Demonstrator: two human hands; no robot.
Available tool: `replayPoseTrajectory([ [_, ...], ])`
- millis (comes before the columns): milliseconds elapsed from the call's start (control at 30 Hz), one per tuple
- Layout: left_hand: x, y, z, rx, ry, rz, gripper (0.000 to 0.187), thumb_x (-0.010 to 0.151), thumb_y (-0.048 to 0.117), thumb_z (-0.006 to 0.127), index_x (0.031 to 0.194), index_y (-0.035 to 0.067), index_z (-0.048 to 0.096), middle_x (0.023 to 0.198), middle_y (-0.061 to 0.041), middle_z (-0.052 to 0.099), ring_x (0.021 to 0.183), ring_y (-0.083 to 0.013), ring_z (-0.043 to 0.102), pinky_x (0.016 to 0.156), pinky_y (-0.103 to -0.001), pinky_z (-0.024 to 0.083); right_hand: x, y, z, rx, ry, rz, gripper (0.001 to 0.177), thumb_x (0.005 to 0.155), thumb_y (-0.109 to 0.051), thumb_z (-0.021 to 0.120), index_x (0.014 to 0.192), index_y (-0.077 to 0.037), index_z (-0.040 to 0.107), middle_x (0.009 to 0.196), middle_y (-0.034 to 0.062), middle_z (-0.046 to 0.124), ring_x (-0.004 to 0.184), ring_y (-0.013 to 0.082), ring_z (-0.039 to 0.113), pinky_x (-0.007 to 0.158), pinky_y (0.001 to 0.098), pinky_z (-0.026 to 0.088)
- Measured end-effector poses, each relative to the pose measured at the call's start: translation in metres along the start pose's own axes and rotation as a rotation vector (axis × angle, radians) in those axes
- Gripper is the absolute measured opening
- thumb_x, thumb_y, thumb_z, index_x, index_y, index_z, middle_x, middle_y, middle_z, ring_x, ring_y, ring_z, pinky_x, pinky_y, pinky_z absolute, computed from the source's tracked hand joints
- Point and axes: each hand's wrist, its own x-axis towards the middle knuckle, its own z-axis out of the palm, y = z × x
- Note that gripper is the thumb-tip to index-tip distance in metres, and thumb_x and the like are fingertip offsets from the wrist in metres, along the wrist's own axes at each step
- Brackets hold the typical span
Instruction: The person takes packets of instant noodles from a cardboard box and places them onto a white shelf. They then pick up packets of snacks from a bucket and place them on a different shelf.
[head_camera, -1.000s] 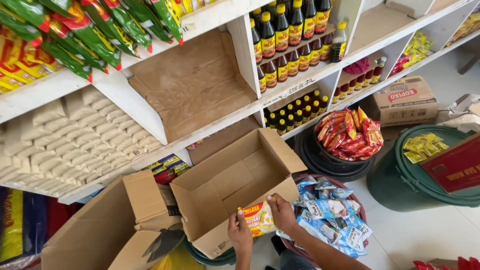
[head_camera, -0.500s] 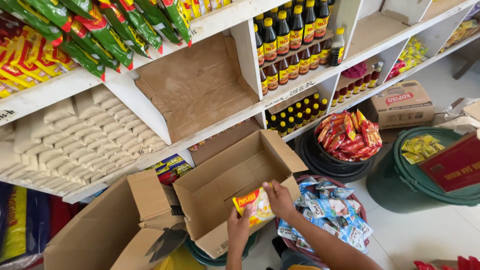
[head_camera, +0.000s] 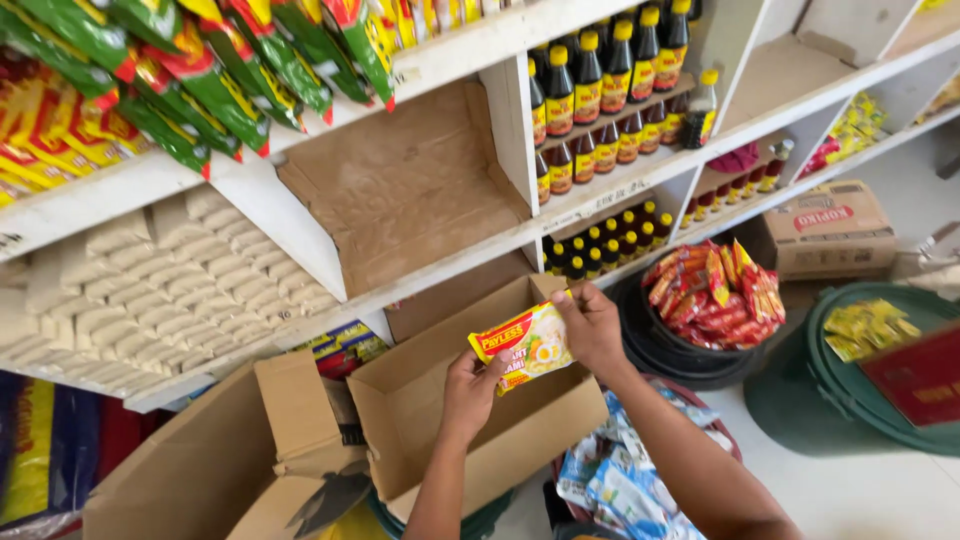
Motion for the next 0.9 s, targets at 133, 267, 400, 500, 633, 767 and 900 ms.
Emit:
replayPoseTrajectory([
  [133,0.043,0.035,0.01,0.018,-0.028,0.061,0.042,0.093,0.035,0.075,0.114,-0.001,0.073,0.102,-0.005,0.075,0.087,-0.0087,0.066,0.078,-0.028,0.057,0.051,-0.027,-0.002,-0.104,0.082,-0.116,0.023,0.1,-0.02,0.072,0.088,-0.004,0.062,0.077,-0.0024,0.063,0.073,0.0028,0.052,0.066,0.0226,0.049],
  [267,0.073,0.057,0.02,0.046,0.098,0.057,0.041,0.092,0.033,0.075,0.116,0.0,0.072,0.104,-0.005,0.076,0.09,-0.0091,0.066,0.08,-0.028,0.056,0.057,-0.103,0.003,-0.433,0.19,-0.315,0.021,0.094,-0.014,0.072,0.108,-0.001,0.062,0.086,0.0087,0.06,0.066,0.017,0.053,0.062,0.0301,0.047],
  [400,0.093,0.077,0.034,0.069,0.166,0.12,0.038,0.09,0.029,0.075,0.116,0.001,0.071,0.105,-0.004,0.077,0.092,-0.0091,0.067,0.083,-0.028,0.055,0.042,-0.103,0.01,-0.442,-0.128,-0.443,0.025,0.092,-0.009,0.071,0.115,-0.005,0.062,0.106,0.0114,0.064,0.091,0.0237,0.065,0.077,0.034,0.054],
  [500,0.1,0.096,0.05,0.089,0.148,0.206,0.034,0.09,0.025,0.075,0.113,0.001,0.069,0.101,-0.005,0.076,0.09,-0.0105,0.068,0.081,-0.029,0.056,0.044,-0.116,0.021,-0.426,-0.261,-0.278,0.039,0.088,-0.013,0.072,0.125,-0.006,0.06,0.119,0.0129,0.059,0.092,0.0257,0.064,0.079,0.0348,0.055],
  [633,0.131,0.141,0.063,0.121,0.136,0.407,0.031,0.09,0.023,0.076,0.108,0.0,0.067,0.097,-0.007,0.076,0.088,-0.0116,0.069,0.078,-0.029,0.056,0.087,-0.129,0.031,-0.434,-0.247,-0.321,0.05,0.087,-0.016,0.073,0.134,-0.006,0.056,0.134,0.0156,0.052,0.116,0.0303,0.059,0.095,0.0373,0.051],
  [767,0.156,0.199,0.075,0.12,0.101,0.433,0.031,0.092,0.024,0.075,0.109,-0.001,0.067,0.093,-0.007,0.075,0.08,-0.0118,0.065,0.07,-0.031,0.053,0.127,-0.17,0.034,-0.413,-0.207,-0.507,0.051,0.09,-0.02,0.073,0.136,-0.007,0.056,0.142,0.0167,0.053,0.131,0.0333,0.055,0.106,0.0396,0.046],
  [900,0.187,0.275,0.091,0.166,0.086,0.541,0.033,0.092,0.025,0.075,0.11,-0.001,0.066,0.091,-0.008,0.074,0.076,-0.013,0.064,0.064,-0.032,0.052,0.174,-0.231,0.039,-0.42,-0.207,-0.674,0.058,0.087,-0.022,0.077,0.138,-0.005,0.053,0.147,0.0202,0.05,0.138,0.0372,0.048,0.109,0.043,0.04],
])
